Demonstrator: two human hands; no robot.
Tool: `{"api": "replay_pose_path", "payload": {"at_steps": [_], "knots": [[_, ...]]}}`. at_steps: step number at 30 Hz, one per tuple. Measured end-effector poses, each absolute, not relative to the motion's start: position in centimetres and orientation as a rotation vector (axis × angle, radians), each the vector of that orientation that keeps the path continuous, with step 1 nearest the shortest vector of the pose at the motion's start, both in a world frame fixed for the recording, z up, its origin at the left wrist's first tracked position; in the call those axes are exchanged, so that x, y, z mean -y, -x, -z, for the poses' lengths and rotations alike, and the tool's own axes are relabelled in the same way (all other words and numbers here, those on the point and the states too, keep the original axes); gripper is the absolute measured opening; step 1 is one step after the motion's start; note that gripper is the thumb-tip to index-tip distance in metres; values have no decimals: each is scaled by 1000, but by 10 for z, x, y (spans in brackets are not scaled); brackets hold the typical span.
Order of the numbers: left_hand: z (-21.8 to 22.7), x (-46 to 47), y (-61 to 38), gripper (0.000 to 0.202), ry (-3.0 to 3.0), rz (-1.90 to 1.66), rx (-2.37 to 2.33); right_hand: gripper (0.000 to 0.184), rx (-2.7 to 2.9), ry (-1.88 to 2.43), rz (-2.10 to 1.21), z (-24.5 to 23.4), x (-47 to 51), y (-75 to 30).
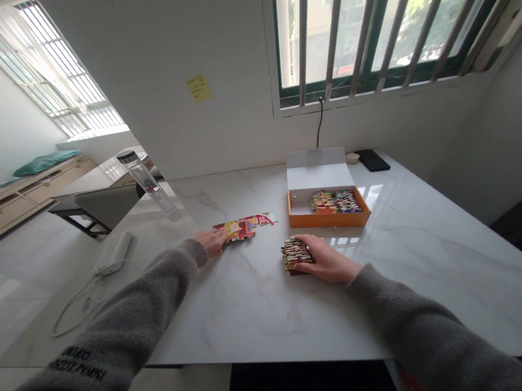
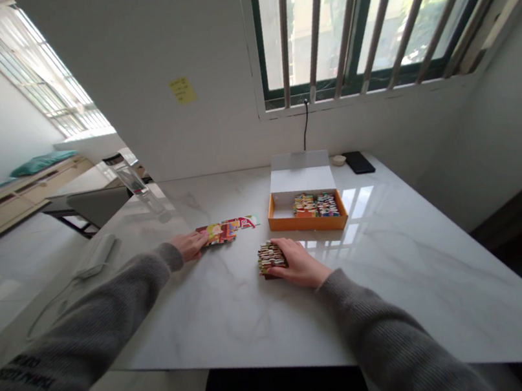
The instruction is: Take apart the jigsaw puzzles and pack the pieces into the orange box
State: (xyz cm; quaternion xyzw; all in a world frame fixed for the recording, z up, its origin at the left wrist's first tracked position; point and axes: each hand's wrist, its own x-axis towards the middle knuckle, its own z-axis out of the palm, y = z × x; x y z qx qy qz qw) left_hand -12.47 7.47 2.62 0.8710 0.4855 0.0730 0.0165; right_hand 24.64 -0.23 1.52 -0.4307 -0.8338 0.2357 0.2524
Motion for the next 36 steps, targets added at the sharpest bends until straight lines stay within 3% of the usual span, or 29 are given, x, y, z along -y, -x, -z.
{"api": "replay_pose_path", "payload": {"at_steps": [9, 13, 20, 32, 36], "knots": [[-17, -87, 135, 31, -2688, -178, -1546, 63, 2271, 1171, -647, -11, 1, -247], [-15, -85, 139, 18, -2593, -248, -1685, 63, 2268, 1169, -649, -10, 0, -247], [-22, -68, 118, 15, -2592, -292, -1746, 62, 2272, 1171, -654, -14, 2, -247], [-20, 8, -14, 17, -2530, -1237, -932, 63, 2283, 1144, -599, -8, 0, -247], [-12, 15, -31, 13, -2523, -1224, -881, 63, 2290, 1125, -580, -6, -1, -248]]}}
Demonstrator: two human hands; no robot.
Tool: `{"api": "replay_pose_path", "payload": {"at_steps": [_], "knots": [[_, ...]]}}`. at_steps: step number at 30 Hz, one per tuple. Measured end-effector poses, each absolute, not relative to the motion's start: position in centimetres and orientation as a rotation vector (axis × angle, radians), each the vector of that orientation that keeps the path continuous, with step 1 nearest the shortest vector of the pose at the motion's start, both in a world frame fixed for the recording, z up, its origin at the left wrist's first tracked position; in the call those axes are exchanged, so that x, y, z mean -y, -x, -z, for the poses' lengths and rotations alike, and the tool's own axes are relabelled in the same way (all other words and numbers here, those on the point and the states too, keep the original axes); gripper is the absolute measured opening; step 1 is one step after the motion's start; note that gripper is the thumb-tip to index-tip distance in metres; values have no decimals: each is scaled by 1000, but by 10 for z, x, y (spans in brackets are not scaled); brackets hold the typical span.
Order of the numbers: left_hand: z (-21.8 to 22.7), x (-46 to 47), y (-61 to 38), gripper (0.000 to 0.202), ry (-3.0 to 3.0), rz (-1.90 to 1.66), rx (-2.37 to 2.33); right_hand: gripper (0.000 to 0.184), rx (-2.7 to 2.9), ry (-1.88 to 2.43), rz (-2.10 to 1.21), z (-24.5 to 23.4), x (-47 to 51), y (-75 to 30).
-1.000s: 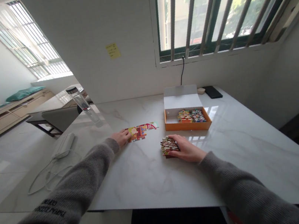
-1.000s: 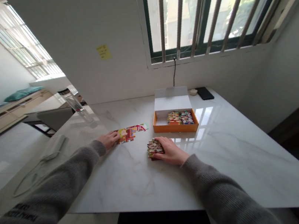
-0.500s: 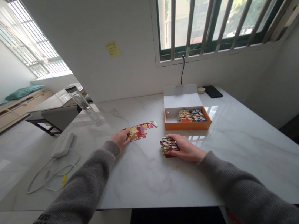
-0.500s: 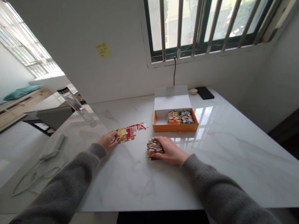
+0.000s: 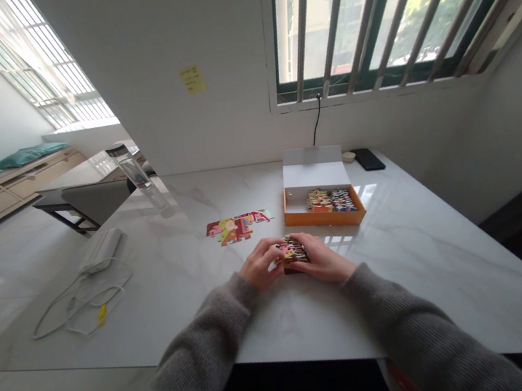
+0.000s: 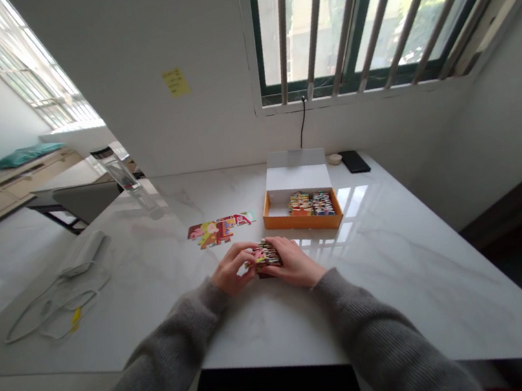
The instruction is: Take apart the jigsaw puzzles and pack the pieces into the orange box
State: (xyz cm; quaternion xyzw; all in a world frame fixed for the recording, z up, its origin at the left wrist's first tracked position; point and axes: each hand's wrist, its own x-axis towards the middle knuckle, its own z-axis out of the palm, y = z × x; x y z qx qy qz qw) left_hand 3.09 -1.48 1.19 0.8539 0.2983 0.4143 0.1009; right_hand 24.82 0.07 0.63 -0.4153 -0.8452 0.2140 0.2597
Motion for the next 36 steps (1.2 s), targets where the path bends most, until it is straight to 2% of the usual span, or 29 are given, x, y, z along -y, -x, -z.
{"api": "replay_pose_path", "payload": {"at_steps": [6, 13, 19, 24, 27, 29, 31, 34, 36], "knots": [[-10, 18, -30, 13, -2528, -1043, -845, 64, 2275, 1118, -579, -7, -1, -248], [-6, 17, -28, 3, -2299, -1220, -818, 64, 2288, 1133, -584, -8, -1, -247], [0, 12, -28, 35, -2153, -1229, -946, 63, 2286, 1134, -584, -10, 0, -248], [2, 9, -22, 30, -2180, -1085, -1047, 63, 2284, 1138, -597, -8, -1, -249], [4, 9, -22, 34, -2141, -1145, -1032, 65, 2277, 1132, -596, -7, -1, -249], [4, 10, -24, 30, -2110, -1217, -992, 65, 2273, 1133, -597, -7, -1, -248], [3, 13, -27, 28, -2010, -1284, -926, 65, 2271, 1132, -595, -8, -1, -248], [-2, 17, -28, 40, -1736, -1313, -849, 64, 2273, 1125, -591, -8, -1, -248], [-7, 19, -26, 35, -1630, -1253, -831, 65, 2275, 1119, -593, -8, -1, -248]]}}
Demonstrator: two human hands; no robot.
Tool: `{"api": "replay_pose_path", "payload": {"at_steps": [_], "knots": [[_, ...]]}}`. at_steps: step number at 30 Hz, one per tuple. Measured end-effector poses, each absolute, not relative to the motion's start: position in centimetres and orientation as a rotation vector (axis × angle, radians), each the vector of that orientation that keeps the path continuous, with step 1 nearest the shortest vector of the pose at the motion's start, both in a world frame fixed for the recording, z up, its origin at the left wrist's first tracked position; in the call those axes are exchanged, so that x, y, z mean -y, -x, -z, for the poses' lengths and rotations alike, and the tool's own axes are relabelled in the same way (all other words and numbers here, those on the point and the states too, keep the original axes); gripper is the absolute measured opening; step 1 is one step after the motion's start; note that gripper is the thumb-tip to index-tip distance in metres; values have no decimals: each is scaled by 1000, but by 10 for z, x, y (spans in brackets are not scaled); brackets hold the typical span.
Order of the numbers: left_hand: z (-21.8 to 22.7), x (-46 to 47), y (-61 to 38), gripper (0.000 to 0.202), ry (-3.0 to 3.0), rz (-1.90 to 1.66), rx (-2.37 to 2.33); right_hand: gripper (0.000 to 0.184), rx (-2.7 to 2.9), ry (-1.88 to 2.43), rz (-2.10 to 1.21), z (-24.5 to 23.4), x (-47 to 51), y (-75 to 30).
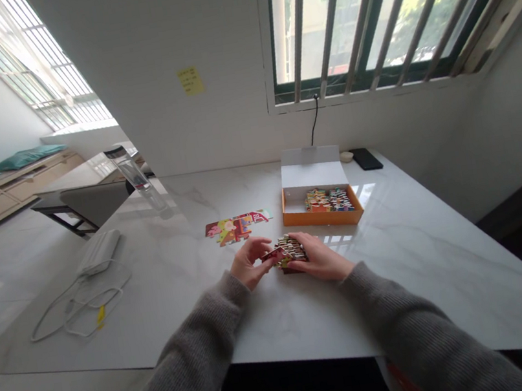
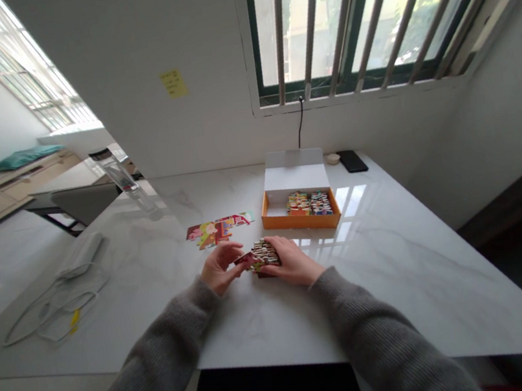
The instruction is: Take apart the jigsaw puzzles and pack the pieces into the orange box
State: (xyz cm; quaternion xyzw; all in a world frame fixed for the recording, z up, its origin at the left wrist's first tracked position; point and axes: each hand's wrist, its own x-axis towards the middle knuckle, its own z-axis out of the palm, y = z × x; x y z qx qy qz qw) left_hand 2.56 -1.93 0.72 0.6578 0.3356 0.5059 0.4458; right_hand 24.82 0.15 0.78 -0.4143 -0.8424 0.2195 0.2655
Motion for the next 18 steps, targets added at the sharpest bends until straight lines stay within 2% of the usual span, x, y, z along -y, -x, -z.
{"api": "replay_pose_path", "payload": {"at_steps": [3, 8, 13, 18], "knots": [[-13, 21, -22, 22, -1738, -1155, -812, 64, 2282, 1124, -593, -7, -2, -249], [-7, 21, -24, 15, -2063, -1003, -798, 63, 2296, 1147, -602, -9, -1, -248], [6, 20, -25, 21, -2074, -898, -1044, 62, 2303, 1154, -611, -13, 1, -248], [11, 17, -26, 29, -2008, -909, -1007, 55, 2302, 1145, -646, -16, 2, -250]]}}
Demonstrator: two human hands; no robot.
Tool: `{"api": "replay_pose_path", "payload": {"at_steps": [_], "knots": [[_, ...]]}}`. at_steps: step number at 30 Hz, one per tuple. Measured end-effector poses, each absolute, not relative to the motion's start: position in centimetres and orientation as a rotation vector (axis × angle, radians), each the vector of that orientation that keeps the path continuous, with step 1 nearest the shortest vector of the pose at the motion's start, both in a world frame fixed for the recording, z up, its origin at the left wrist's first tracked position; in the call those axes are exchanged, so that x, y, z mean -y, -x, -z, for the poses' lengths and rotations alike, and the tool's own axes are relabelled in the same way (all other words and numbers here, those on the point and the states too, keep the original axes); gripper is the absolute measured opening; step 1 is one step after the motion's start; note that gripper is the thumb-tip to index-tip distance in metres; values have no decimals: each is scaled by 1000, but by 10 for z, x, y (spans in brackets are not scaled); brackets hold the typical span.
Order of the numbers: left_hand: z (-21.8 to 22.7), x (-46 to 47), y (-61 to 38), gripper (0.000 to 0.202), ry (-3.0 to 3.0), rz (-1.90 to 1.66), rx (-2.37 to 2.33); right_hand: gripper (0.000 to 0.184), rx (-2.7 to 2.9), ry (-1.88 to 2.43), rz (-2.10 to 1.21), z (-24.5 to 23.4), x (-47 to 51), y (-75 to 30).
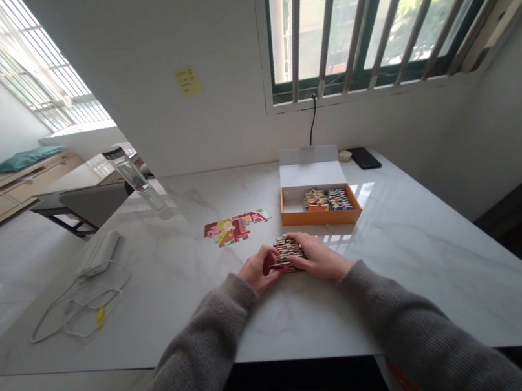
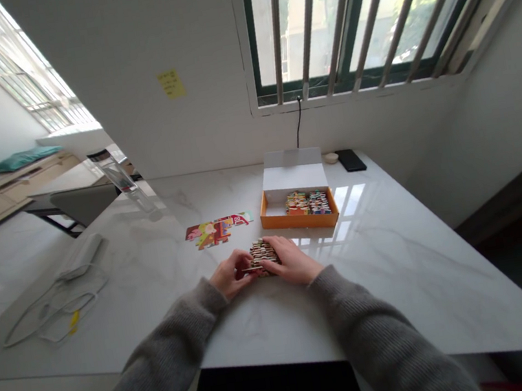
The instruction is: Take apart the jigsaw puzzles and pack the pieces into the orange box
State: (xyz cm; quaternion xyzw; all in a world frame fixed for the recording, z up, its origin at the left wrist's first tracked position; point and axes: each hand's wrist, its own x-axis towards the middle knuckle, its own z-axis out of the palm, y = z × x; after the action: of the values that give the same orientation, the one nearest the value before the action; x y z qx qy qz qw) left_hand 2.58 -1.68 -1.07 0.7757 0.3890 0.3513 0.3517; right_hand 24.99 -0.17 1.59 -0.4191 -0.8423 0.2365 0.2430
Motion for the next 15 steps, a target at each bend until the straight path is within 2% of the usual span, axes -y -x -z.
{"api": "replay_pose_path", "payload": {"at_steps": [5, 11, 15], "knots": [[10, 13, -25, 50, -2141, -936, -1031, 50, 2308, 1155, -705, -18, 2, -251], [10, 12, -30, 96, -2411, -976, -1244, 48, 2316, 1219, -709, -16, 8, -247], [9, 18, -43, 102, -2432, -787, -1363, 47, 2260, 1242, -633, -12, 12, -238]]}}
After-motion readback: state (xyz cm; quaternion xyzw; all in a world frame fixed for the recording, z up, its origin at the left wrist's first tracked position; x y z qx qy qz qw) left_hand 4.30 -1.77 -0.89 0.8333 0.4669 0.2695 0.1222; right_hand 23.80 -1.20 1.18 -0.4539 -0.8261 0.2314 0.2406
